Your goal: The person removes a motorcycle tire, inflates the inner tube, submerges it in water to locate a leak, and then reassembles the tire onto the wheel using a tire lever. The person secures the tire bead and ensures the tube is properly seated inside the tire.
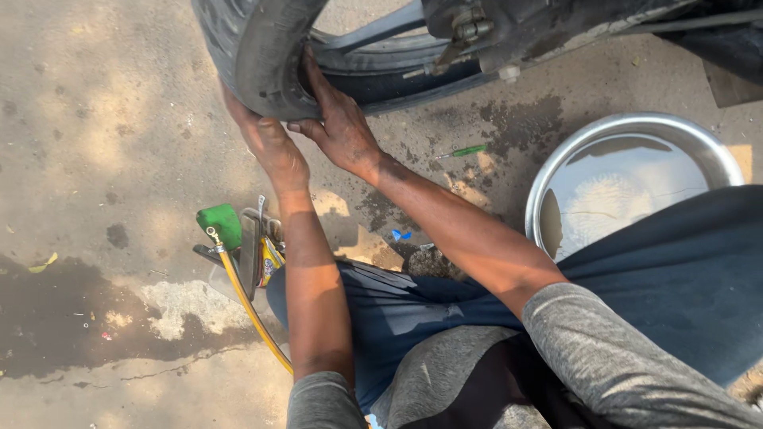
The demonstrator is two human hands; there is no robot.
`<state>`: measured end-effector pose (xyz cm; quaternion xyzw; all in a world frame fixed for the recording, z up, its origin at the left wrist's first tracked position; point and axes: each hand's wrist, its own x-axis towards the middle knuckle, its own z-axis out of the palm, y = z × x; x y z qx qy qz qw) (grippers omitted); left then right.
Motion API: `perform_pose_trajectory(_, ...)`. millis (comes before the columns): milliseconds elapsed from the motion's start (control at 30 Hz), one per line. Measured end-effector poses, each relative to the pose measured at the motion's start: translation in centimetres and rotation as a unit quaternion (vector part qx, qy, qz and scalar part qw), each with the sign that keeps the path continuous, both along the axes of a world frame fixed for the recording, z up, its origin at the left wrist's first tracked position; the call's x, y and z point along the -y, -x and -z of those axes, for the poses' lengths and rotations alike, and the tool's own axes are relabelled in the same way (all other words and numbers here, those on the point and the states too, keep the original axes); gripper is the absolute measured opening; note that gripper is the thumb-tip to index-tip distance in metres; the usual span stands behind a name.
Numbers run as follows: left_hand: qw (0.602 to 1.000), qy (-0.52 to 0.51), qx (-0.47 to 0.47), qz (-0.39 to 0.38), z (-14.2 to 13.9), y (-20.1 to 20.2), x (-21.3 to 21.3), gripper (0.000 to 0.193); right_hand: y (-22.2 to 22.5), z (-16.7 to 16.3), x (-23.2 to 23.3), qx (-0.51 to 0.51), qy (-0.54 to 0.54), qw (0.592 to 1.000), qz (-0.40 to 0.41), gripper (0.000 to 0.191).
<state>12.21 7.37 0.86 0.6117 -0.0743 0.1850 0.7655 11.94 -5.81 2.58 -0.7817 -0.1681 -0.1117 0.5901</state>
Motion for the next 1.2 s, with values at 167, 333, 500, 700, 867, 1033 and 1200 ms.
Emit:
perform_pose_trajectory(167,0.983,-0.177,0.002,-0.051,-4.1,-1.4,-0.3,0.132,-1.7,2.6,2.3,-0.135,0.145,0.980,-0.031,0.066)
perform_pose_trajectory(333,0.985,-0.146,-0.089,0.008,-2.0,-2.0,-1.8,0.132,-4.9,6.3,13.4,-0.315,0.431,0.839,-0.103,0.053)
perform_pose_trajectory(500,0.997,-0.076,0.017,0.002,-5.0,-1.3,0.8,0.125,-3.6,7.7,23.4,-0.174,0.499,0.848,0.043,0.041)
perform_pose_trajectory(700,0.924,-0.345,0.137,-0.090,-18.1,-0.6,1.3,0.115,-1.9,3.3,10.3,-0.200,0.390,0.899,-0.021,0.042)
perform_pose_trajectory(867,0.823,-0.490,0.249,-0.143,-22.2,0.2,2.7,0.109,-2.4,-1.6,2.5,-0.104,0.066,0.983,-0.138,0.064)
perform_pose_trajectory(1033,0.874,-0.431,0.172,-0.144,-20.6,0.7,4.6,0.113,-3.6,0.1,2.8,-0.167,0.046,0.958,-0.228,0.068)
perform_pose_trajectory(1200,0.867,-0.442,0.188,-0.132,-18.0,0.0,2.4,0.121,-4.4,2.0,16.7,-0.346,0.365,0.859,-0.095,0.050)
